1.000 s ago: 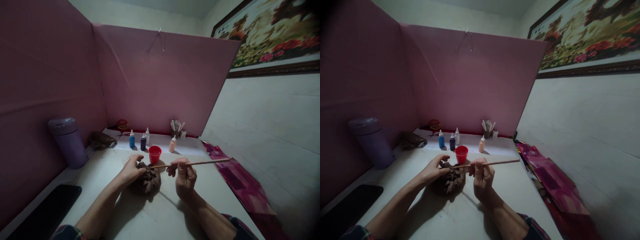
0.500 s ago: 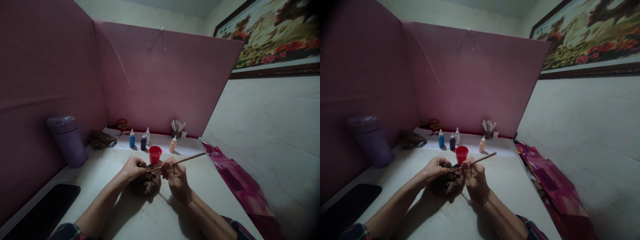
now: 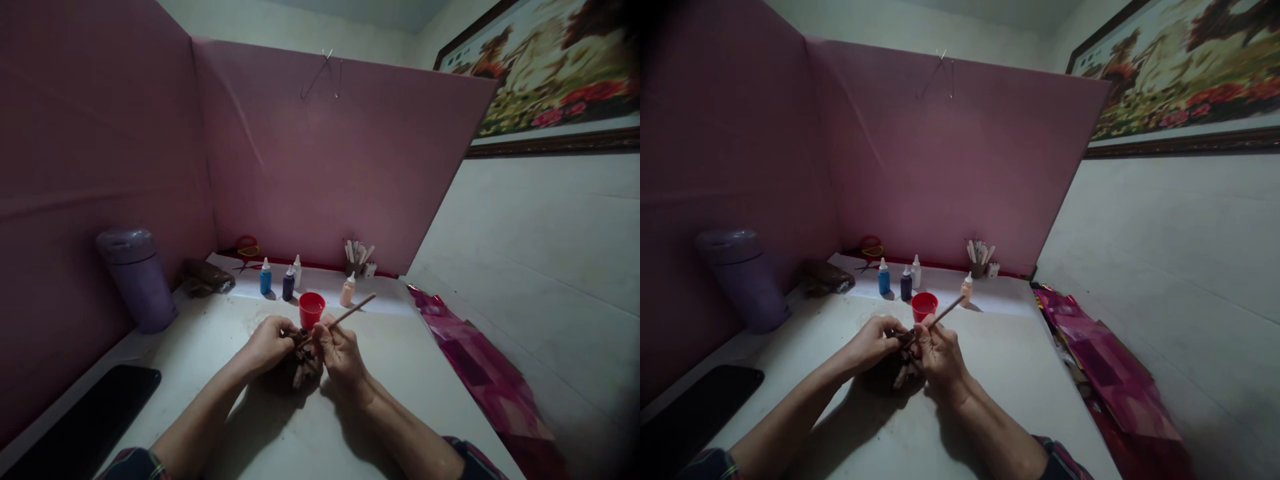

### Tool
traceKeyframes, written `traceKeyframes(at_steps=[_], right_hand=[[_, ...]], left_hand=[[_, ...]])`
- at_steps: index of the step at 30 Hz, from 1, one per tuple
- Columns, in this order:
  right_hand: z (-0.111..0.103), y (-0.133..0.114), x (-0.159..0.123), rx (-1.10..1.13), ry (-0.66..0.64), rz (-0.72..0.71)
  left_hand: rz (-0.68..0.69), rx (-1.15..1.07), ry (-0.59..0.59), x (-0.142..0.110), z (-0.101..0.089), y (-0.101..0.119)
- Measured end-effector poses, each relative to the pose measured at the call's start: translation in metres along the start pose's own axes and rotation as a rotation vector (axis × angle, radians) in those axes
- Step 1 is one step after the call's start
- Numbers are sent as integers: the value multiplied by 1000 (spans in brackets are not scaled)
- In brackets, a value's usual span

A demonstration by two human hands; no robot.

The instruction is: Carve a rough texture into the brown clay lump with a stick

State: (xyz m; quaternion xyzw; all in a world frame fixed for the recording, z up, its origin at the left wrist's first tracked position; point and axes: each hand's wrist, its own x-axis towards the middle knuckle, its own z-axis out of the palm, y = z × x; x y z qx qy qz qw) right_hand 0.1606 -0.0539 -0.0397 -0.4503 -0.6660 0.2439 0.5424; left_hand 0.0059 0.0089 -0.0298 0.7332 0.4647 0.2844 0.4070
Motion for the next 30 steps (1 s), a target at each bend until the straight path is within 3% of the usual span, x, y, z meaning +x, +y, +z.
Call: traceKeyframes(at_steps=[3,7,12,15,19,22,26,30], right_hand=[[-1,8,-3,102,62,90],[-7,21,4,272,139,313],[-7,29,6,321,165,340],[-1,26,-2,309,156,265],[-1,15,-10,155,135,32],[-9,7,-12,66,247,-110],[-19,4,-12,39,394,-193],[-16,5,-12,30,345,-225]], left_hand=[[114,94,-49,-3,-6,-2],[137,67,-200,-10,-16,1],[248,174,-238,-16,-18,6],[217,264,-186,-15,-13,5],[228,334,-152,-15,-7,3],[225,312,-156,-16,-6,0],[208,162,-131,-15,-8,-3],[133,73,-11,-11,-13,-6]])
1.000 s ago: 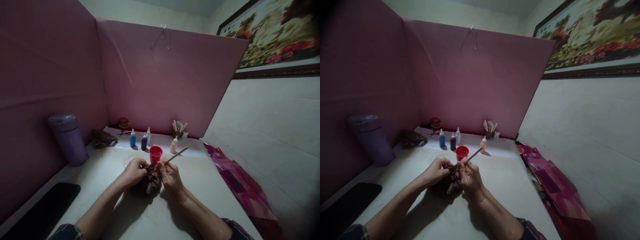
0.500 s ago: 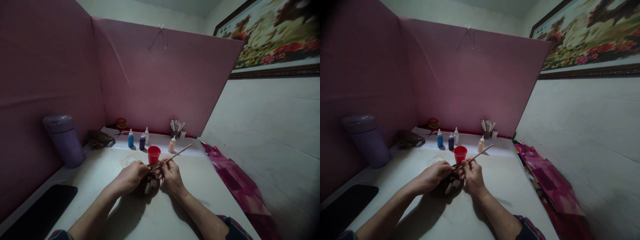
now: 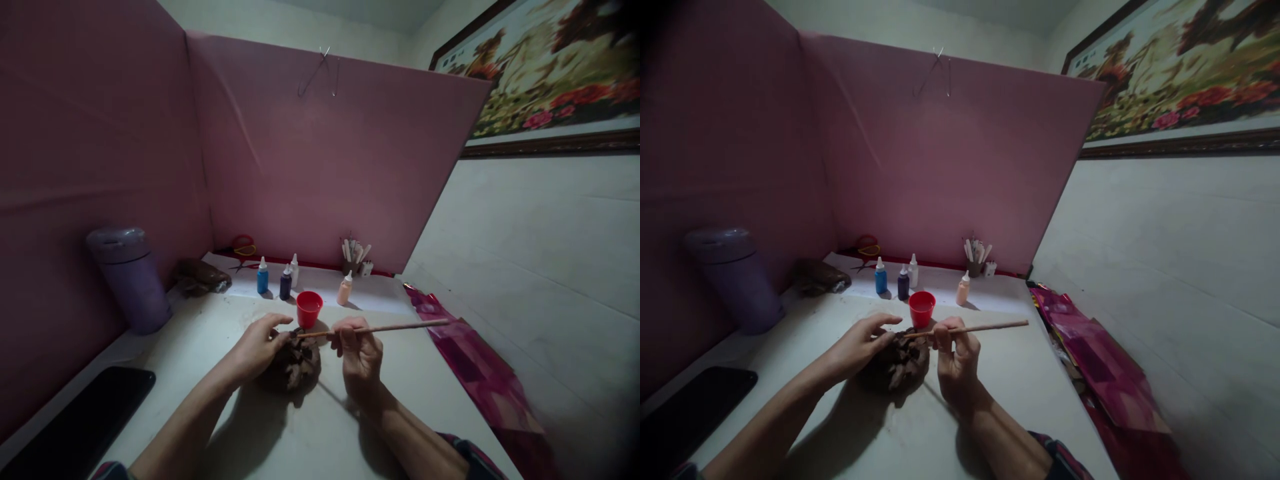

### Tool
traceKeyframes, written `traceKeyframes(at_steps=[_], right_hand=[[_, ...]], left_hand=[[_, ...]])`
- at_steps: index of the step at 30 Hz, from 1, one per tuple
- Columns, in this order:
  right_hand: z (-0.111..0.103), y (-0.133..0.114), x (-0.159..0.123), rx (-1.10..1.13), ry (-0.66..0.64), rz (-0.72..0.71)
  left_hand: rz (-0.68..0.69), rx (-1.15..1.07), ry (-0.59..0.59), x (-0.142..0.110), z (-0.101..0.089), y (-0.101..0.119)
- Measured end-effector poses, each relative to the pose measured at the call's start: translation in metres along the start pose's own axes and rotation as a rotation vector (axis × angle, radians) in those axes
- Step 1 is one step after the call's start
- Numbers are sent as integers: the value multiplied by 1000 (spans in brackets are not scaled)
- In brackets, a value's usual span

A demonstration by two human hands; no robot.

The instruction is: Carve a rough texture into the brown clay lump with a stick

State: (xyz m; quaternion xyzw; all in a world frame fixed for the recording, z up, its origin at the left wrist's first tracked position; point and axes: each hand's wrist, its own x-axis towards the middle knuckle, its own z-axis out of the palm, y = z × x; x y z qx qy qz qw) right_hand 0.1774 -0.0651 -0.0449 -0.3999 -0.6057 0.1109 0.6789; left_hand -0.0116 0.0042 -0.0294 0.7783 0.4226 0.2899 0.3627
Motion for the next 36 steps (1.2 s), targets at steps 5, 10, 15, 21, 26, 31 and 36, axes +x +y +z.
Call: traceKeyframes(at_steps=[5,10,15,21,26,31,36], right_hand=[[5,-5,2,-13,-132,-7],[7,-8,6,92,-177,95],[11,-6,13,128,-168,217],[23,0,8,108,-260,311],[23,19,11,263,-158,538],[19,26,8,280,-101,582],[19,3,-2,163,-161,331]], left_hand=[[-69,-11,-34,4,1,-5],[-52,-28,-11,5,4,-9],[-23,27,16,5,6,-6],[51,114,-27,4,3,4],[61,123,-48,3,2,4],[69,137,-21,2,4,2],[66,124,-30,2,4,1]])
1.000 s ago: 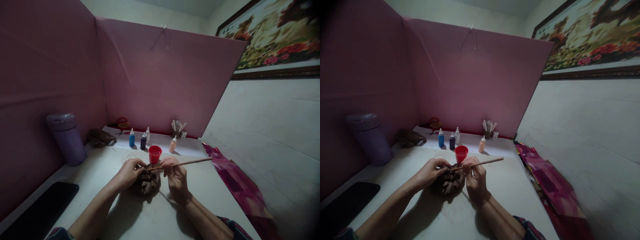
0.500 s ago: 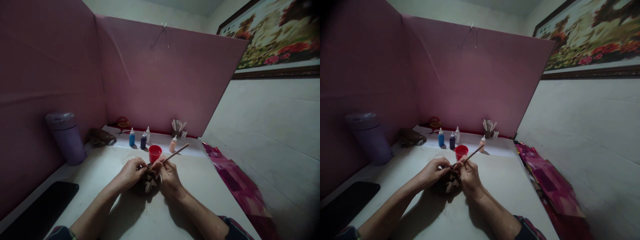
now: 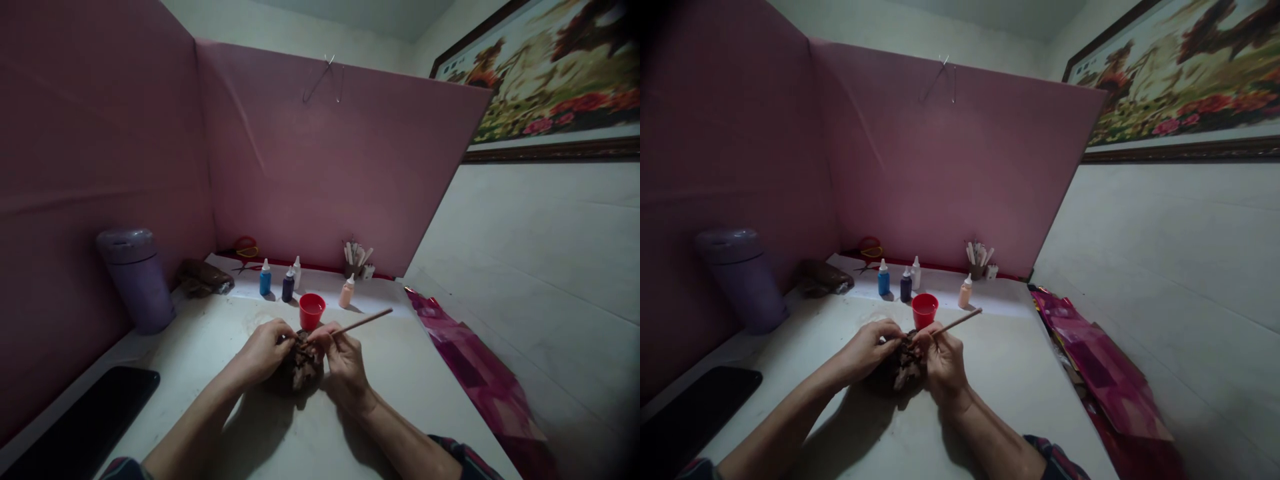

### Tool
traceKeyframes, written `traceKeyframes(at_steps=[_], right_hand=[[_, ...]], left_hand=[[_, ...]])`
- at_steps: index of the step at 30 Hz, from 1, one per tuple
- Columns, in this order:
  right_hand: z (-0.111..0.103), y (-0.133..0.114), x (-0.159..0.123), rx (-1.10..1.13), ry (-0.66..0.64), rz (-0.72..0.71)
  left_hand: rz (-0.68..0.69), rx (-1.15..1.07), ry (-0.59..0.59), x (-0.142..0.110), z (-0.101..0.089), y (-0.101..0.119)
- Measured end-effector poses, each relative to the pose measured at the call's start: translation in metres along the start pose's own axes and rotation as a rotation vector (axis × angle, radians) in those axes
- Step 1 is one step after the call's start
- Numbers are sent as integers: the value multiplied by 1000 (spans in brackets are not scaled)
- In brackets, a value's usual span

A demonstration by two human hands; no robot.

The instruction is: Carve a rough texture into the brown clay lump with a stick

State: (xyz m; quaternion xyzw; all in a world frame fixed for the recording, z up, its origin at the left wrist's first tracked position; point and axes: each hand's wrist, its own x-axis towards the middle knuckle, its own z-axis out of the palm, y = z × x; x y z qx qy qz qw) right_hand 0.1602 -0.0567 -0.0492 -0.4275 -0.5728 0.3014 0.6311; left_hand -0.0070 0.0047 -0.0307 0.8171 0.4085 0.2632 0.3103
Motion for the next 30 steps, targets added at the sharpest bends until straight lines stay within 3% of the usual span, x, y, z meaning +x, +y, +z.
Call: traceKeyframes(at_steps=[6,14,20,30], right_hand=[[-10,-21,2,42,193,-218],[0,-19,-7,-48,7,-143],[0,-23,-7,-227,-87,-279],[16,-12,0,-296,-142,-233]], left_hand=[[-9,5,5,0,3,-2],[13,26,-17,2,5,-5],[43,34,-15,2,2,-3],[24,21,-12,2,-1,3]])
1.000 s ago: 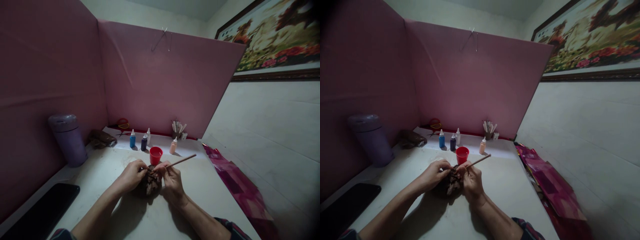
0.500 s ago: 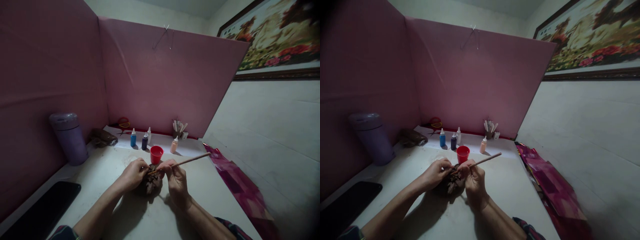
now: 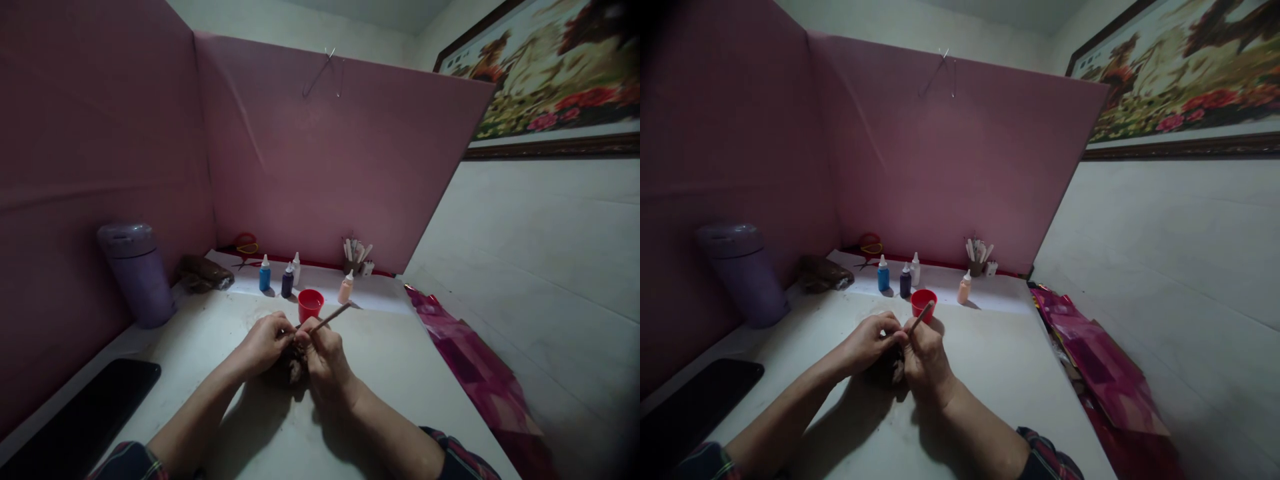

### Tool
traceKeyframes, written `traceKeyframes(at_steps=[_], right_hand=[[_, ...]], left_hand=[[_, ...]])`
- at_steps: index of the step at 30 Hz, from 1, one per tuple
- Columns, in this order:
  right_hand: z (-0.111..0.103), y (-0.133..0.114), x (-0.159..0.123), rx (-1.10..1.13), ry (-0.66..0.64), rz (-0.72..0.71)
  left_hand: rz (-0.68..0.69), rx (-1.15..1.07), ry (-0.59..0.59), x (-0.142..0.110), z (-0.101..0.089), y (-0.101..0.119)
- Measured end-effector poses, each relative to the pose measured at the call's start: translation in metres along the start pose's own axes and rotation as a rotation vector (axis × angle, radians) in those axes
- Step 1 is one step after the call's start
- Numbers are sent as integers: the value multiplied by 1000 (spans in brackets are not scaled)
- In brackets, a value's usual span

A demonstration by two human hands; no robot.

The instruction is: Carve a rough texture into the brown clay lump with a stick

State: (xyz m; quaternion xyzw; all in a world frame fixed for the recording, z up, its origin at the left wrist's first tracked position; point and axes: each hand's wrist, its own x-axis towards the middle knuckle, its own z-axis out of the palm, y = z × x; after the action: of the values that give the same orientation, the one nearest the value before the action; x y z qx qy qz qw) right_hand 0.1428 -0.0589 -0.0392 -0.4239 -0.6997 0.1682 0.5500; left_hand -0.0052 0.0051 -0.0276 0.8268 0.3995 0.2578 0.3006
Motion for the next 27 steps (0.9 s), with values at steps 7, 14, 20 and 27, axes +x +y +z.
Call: traceKeyframes(at_steps=[7,14,20,27], right_hand=[[-8,32,4,357,162,419],[-15,15,-3,235,183,237],[-40,-5,7,147,376,89],[-51,4,44,118,397,91]], left_hand=[[-38,-19,39,4,5,-8],[-26,40,35,1,8,-7],[-12,35,21,0,11,-11],[-15,5,-2,0,10,-11]])
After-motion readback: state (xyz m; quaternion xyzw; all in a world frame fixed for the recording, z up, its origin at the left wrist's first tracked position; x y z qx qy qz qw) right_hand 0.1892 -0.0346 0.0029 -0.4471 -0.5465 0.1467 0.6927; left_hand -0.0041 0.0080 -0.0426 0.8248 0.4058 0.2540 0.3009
